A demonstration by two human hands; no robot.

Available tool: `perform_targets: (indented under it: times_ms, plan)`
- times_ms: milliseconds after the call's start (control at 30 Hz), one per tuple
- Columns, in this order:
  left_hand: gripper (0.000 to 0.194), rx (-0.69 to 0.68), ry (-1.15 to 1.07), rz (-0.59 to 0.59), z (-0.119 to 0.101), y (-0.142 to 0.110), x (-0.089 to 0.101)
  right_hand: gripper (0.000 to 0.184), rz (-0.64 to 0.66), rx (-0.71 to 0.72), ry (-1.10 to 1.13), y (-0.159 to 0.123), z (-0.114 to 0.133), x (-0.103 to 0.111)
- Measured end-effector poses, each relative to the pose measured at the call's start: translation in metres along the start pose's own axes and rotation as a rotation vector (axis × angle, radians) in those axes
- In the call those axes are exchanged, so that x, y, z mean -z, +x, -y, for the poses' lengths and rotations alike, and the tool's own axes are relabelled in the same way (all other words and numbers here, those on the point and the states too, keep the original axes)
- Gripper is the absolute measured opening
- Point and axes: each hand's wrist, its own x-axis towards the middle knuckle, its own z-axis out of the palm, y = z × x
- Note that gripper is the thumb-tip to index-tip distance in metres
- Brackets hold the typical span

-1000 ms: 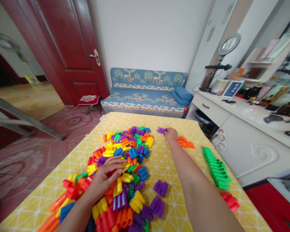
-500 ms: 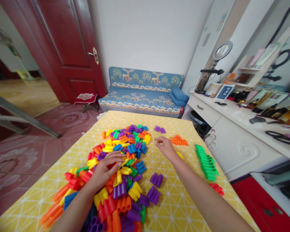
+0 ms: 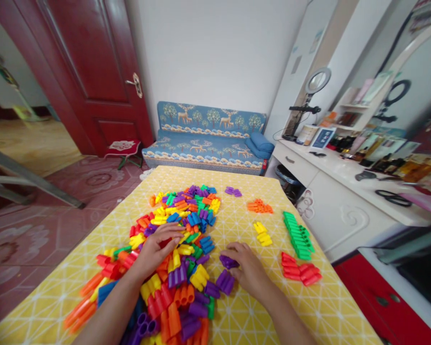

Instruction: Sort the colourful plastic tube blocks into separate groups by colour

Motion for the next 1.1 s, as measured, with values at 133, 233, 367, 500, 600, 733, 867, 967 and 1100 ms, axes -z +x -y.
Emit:
perform_targets:
  times_ms: [133, 233, 367, 500, 600, 733, 867, 967, 1100]
  plan:
    - [0.019, -0.012, -0.005, -0.005, 0.001, 0.000, -0.001, 0.036, -0.171, -0.061, 0.077, 0.009, -0.019, -0.013]
    - [0.018, -0.008, -0.010, -0.011, 0.002, 0.000, -0.001, 0.033, -0.249, -0.160, 0.080, 0.020, -0.032, -0.015]
    - [0.018, -0.005, -0.007, -0.008, 0.001, -0.001, -0.001, 0.034, -0.260, -0.262, -0.007, 0.031, -0.040, -0.006]
    - [0.018, 0.003, -0.015, -0.015, 0.001, -0.001, -0.001, 0.025, -0.234, -0.205, -0.329, 0.030, -0.034, 0.006]
    - [0.018, 0.002, -0.022, -0.019, 0.001, 0.000, -0.001, 0.030, -0.153, -0.294, -0.530, 0.030, -0.025, 0.011]
    - [0.019, 0.004, -0.025, -0.013, 0.001, 0.000, -0.001, 0.030, -0.018, -0.305, -0.633, 0.056, -0.022, 0.019]
    - [0.018, 0.020, -0.018, -0.009, 0.001, 0.000, -0.001, 0.021, -0.068, -0.239, -0.627, 0.112, -0.035, 0.034]
    - [0.018, 0.033, -0.021, 0.007, 0.000, -0.001, 0.000, 0.021, -0.137, -0.223, -0.601, 0.149, -0.050, 0.041]
    - [0.019, 0.048, -0.029, 0.009, -0.002, -0.001, 0.001, 0.028, -0.299, -0.291, -0.563, 0.164, -0.064, 0.028]
